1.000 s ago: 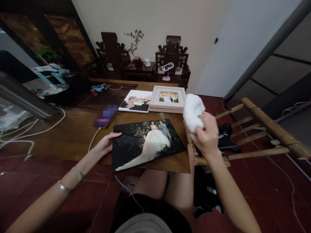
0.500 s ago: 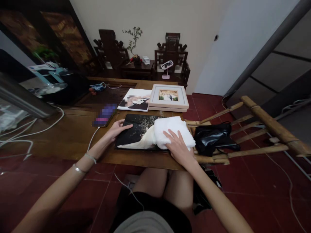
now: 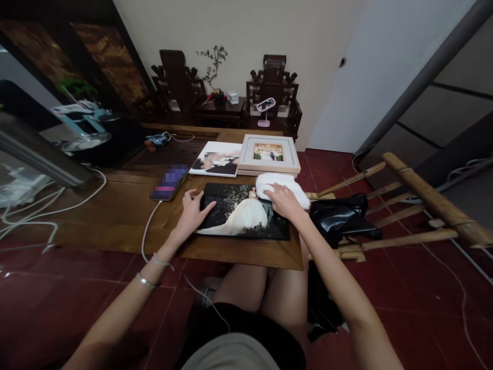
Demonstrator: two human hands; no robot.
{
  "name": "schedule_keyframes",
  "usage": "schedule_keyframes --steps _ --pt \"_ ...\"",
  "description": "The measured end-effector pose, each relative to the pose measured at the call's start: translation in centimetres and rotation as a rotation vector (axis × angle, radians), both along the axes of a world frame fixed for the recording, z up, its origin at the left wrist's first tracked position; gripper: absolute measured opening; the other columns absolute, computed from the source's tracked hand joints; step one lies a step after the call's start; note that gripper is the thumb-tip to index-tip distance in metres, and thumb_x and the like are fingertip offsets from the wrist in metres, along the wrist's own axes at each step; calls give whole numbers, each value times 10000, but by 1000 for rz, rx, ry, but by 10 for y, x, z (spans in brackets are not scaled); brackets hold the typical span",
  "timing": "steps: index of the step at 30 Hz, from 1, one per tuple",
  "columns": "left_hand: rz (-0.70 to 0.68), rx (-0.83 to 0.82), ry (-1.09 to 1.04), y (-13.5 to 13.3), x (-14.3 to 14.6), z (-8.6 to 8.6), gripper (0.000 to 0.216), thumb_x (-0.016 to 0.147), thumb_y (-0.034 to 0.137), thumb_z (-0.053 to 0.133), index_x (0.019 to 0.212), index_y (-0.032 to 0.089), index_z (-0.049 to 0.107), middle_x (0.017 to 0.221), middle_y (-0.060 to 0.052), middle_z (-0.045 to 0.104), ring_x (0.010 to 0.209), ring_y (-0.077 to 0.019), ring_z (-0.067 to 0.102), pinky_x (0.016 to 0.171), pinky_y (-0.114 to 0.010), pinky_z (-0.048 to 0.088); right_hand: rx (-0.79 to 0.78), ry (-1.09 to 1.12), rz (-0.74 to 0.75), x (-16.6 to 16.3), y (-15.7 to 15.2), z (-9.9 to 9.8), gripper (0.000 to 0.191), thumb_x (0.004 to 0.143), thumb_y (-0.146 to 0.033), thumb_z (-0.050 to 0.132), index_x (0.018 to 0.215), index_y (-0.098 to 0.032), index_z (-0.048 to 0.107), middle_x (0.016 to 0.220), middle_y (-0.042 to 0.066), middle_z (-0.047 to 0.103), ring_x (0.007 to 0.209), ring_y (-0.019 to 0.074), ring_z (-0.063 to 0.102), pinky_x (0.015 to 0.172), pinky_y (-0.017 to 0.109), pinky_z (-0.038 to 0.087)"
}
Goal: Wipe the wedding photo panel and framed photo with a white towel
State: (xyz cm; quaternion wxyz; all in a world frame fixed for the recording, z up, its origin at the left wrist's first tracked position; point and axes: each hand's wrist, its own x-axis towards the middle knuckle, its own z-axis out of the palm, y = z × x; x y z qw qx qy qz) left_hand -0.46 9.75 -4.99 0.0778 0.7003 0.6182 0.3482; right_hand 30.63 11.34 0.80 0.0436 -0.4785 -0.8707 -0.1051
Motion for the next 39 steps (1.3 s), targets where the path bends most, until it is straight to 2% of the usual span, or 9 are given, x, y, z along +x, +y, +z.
schedule_keyframes --steps 4,7,14,18,21,27,32,35,39 --pt "-157 70 -5 -4 -4 0 335 882 334 538 1179 183 565 1342 -129 415 1243 -277 405 1059 -462 348 -47 0 -25 -10 16 -5 448 749 -16 425 1149 -124 594 1175 192 601 1097 307 555 892 421 448" --pt "-253 47 9 -14 -4 -1 325 904 325 501 1193 191 563 1427 -111 379 1322 -269 327 1098 -467 303 -48 27 15 -8 3 -11 461 729 5 423 1135 -120 602 1270 196 547 1186 322 496 964 476 403" --pt "-339 28 -11 -25 -4 1 360 910 339 483 1225 172 538 1500 -118 310 1387 -241 259 1127 -458 265 -72 151 194 -3 -112 -24 443 631 37 475 987 -155 656 1411 151 438 1376 315 253 1077 582 253" --pt "-371 10 -31 -23 -8 2 366 907 352 487 1220 173 549 1470 -110 374 1390 -230 252 1130 -453 260 -116 207 250 -1 -153 -21 430 590 37 483 909 -182 668 1415 118 446 1377 300 258 1077 575 266" --pt "-380 -19 -42 -21 -10 1 402 906 356 487 1276 202 513 1473 -87 378 1393 -232 240 1126 -483 254 -107 221 219 1 -139 -18 431 607 32 463 914 -189 669 1369 110 499 1336 280 345 1065 536 307" --pt "-380 -39 -59 -17 -11 0 419 887 364 515 1273 201 533 1442 -87 426 1384 -238 256 1120 -494 258 -102 101 -28 0 -43 0 416 688 -32 430 1043 -136 621 1097 176 645 1012 282 589 848 404 451" --pt "-375 -45 -87 -17 -12 0 421 877 378 530 1262 210 551 1433 -87 439 1381 -242 272 1113 -503 268 -96 64 -127 -4 15 13 361 716 -57 425 1010 -149 614 893 133 687 836 258 615 738 320 428" --pt "-364 -55 -105 -18 -12 0 425 873 382 534 1266 220 549 1433 -78 440 1380 -243 278 1112 -508 269 -56 82 -131 -4 16 3 395 719 -39 415 1051 -138 606 967 156 678 929 276 612 800 361 444" --pt "-352 -53 -118 -19 -11 0 415 878 380 527 1264 228 552 1429 -71 445 1382 -237 281 1116 -497 268 -4 124 -38 -2 -25 -20 431 702 4 409 1065 -113 611 1250 212 562 1241 302 460 1012 506 353"
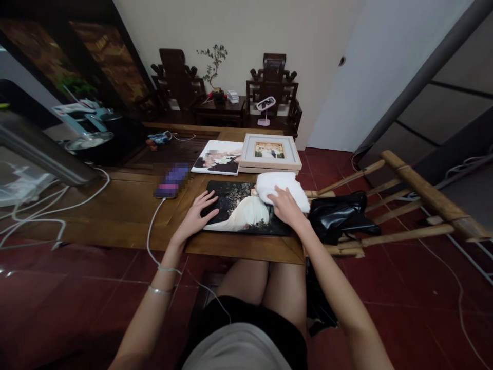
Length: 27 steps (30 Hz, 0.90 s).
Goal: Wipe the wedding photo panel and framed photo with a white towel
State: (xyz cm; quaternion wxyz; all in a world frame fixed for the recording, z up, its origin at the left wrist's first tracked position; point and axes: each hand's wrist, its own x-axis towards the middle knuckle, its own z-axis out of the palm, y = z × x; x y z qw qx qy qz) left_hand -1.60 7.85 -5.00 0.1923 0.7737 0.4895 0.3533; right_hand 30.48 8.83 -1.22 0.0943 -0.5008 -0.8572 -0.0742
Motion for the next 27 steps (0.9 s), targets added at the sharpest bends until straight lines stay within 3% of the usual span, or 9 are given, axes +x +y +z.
schedule_keyframes --steps 6,10,13,18,22,25,27 --pt "2 -17 -26 -1 0 0 425 869 392 539 1257 220 556 1435 -81 438 1393 -238 266 1123 -488 256 -4 100 222 3 -100 -10 423 636 34 422 928 -170 650 1355 144 502 1371 310 272 1059 621 265" --pt "-29 -20 -57 0 0 1 462 871 394 535 1283 186 530 1490 -100 344 1418 -243 199 1132 -469 236 -33 118 278 4 -125 -4 419 599 32 432 881 -182 656 1347 125 518 1349 314 319 1056 610 287" --pt "-56 -11 -40 1 -1 0 461 883 393 515 1297 192 514 1480 -93 365 1412 -230 220 1135 -464 233 -58 130 251 5 -103 0 414 611 10 446 902 -191 662 1295 122 561 1299 293 404 1052 567 324" --pt "-76 -10 0 3 -3 -2 479 894 400 495 1328 197 483 1459 -86 402 1411 -219 226 1137 -466 230 -46 127 103 2 -26 3 364 688 -42 478 987 -161 647 1236 169 584 1218 271 481 1033 494 360" --pt "-75 -24 14 2 -3 -2 490 904 417 469 1351 217 456 1472 -72 383 1415 -216 216 1139 -466 225 -18 135 69 -3 23 0 255 790 -118 478 987 -152 636 1248 190 564 1258 294 428 1027 546 321" --pt "-61 -39 10 1 -2 -1 468 925 421 418 1348 227 461 1471 -62 387 1413 -210 222 1140 -466 222 -27 127 51 -6 33 -5 309 785 -76 460 1048 -121 616 1268 218 546 1308 303 376 1046 598 250" --pt "-51 -50 4 1 -1 -1 448 947 409 363 1341 225 470 1466 -60 396 1410 -196 229 1142 -454 220 -35 108 62 -6 23 -7 351 759 -45 464 1071 -112 609 1273 226 541 1312 297 377 1059 596 237"
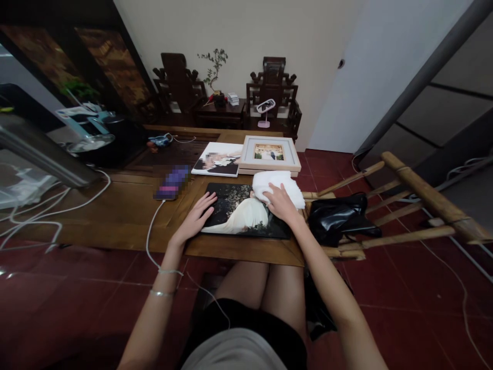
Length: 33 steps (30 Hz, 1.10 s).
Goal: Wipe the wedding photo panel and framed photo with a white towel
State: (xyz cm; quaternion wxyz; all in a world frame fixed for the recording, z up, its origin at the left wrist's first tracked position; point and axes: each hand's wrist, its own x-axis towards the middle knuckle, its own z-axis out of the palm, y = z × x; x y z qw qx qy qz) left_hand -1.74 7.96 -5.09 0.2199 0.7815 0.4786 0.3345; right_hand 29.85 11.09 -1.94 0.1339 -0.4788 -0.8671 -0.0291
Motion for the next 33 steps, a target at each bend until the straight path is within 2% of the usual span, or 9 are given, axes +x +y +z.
schedule_keyframes --steps 9,12,15,18,20,23,26,30,33 --pt "5 32 14 0 -1 -1 426 952 368 344 1327 217 478 1453 -70 415 1403 -198 249 1139 -458 229 -7 13 189 -1 -133 -1 370 619 -17 526 919 -192 655 1274 158 559 1343 323 326 1074 640 215" --pt "8 31 18 5 -2 -2 402 933 344 384 1301 225 495 1433 -74 438 1383 -214 291 1129 -475 246 -19 33 217 1 -150 2 357 614 -16 518 881 -212 650 1266 135 572 1334 300 350 1092 613 220" --pt "16 61 21 9 -3 -2 378 907 316 432 1267 237 518 1385 -78 483 1345 -224 351 1117 -479 271 -33 60 188 5 -132 5 290 669 -54 515 883 -203 640 1285 150 557 1279 279 430 1081 564 288" --pt "17 83 29 11 -2 -5 392 917 310 413 1293 233 495 1403 -85 462 1355 -221 333 1123 -467 265 -28 65 129 9 -90 9 194 787 -126 495 915 -192 624 1261 144 573 1213 253 494 1067 502 331" --pt "12 73 29 10 -2 -7 406 932 332 392 1317 226 470 1441 -84 419 1379 -214 293 1131 -459 249 -21 43 85 9 -58 13 173 856 -174 455 928 -186 612 1131 128 637 1120 242 550 1050 464 350" --pt "-1 66 23 9 -2 -9 428 937 370 395 1334 221 449 1469 -82 383 1397 -205 258 1138 -447 234 -29 -11 22 6 -17 18 184 868 -172 429 938 -164 600 942 113 669 970 254 591 982 432 397" --pt "-9 68 28 9 -3 -9 438 935 380 401 1343 228 441 1472 -79 379 1401 -202 249 1139 -449 231 -25 -16 -20 3 10 19 194 847 -136 424 953 -153 586 948 118 667 951 267 588 961 431 398" --pt "-3 52 33 9 -3 -8 435 938 382 394 1345 235 444 1473 -74 378 1402 -202 246 1138 -453 231 -19 10 -28 2 18 11 208 841 -113 412 956 -161 578 1019 120 663 1040 262 573 1035 459 324" --pt "8 48 24 9 -3 -8 425 950 369 362 1340 225 453 1469 -78 384 1398 -197 258 1139 -448 230 -15 4 23 4 -4 3 250 789 -65 431 966 -151 585 1159 155 623 1246 270 453 1082 509 262"
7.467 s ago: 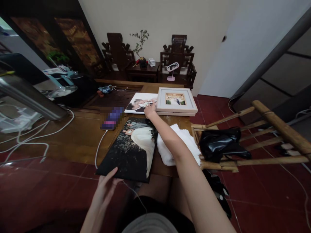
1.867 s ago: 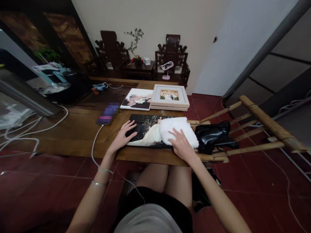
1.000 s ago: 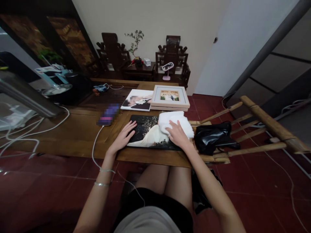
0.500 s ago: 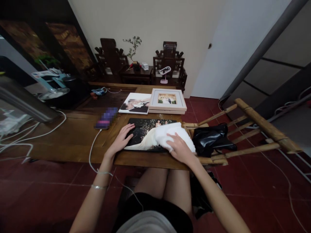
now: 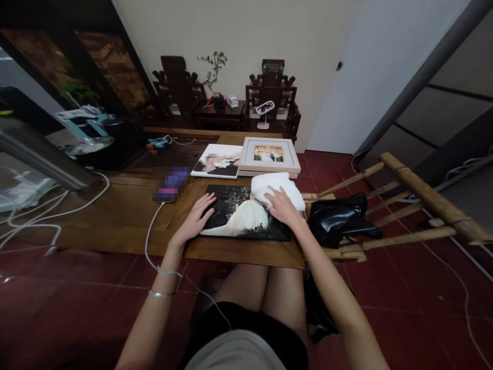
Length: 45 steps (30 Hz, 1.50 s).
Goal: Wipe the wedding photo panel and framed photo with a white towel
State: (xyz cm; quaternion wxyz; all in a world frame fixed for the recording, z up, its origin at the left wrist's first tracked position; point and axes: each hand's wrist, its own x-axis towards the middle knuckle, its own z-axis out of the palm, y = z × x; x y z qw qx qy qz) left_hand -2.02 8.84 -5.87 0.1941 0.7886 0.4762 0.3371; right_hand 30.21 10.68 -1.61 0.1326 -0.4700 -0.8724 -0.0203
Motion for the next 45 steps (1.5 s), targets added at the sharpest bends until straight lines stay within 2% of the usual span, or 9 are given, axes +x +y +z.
schedule_keyframes --steps 8,11,15,19,23,28,32,40,45 --pt "4 19 3 1 0 -3 426 954 353 355 1341 204 453 1467 -80 389 1394 -189 260 1145 -434 227 -40 71 180 -3 -127 -1 300 641 -6 461 837 -175 612 1389 135 472 1382 293 255 1090 631 184" --pt "5 19 2 0 1 -2 424 954 349 355 1338 200 459 1461 -79 396 1392 -187 264 1147 -425 228 -77 70 199 -4 -147 1 303 610 -2 460 804 -184 607 1391 123 475 1375 283 274 1104 616 170" --pt "3 21 -2 1 0 -3 422 954 346 358 1337 203 463 1462 -76 395 1393 -186 263 1149 -426 222 -101 62 146 -4 -117 5 240 697 -63 471 862 -165 613 1344 173 507 1280 282 424 1100 552 230" --pt "1 17 -14 1 0 -3 420 950 349 373 1332 206 472 1461 -81 398 1391 -195 269 1144 -438 230 -135 23 -30 -3 -52 15 254 869 -184 388 980 -154 614 1065 155 660 1102 291 545 984 483 360" --pt "-5 13 -22 1 -1 -2 422 949 356 375 1336 217 468 1459 -75 402 1393 -196 267 1142 -444 233 -133 32 -160 2 3 23 282 908 -284 375 996 -154 610 1007 140 665 982 299 568 849 389 407" --pt "-7 15 -24 1 -1 -2 421 950 358 374 1338 223 465 1463 -67 397 1393 -193 266 1143 -450 231 -79 142 -197 5 25 18 286 929 -329 361 970 -181 602 1015 114 675 946 274 588 883 379 407" --pt "-5 19 -22 1 0 -2 418 952 351 369 1334 212 468 1460 -73 401 1392 -189 269 1143 -445 233 -43 67 -141 2 -6 4 239 857 -171 406 1006 -148 592 1075 152 659 1064 287 570 1033 499 304" --pt "16 24 -26 0 2 -2 413 950 344 368 1320 200 481 1447 -84 417 1386 -189 280 1143 -432 236 -72 53 161 -8 -140 1 286 639 -16 451 828 -166 606 1383 156 472 1372 297 275 1093 643 142" --pt "17 29 -20 0 2 -1 412 950 341 365 1317 197 484 1441 -86 425 1383 -189 285 1141 -431 240 -149 35 185 -21 -145 10 319 657 -41 477 912 -164 624 1376 162 480 1326 291 362 1106 609 150"
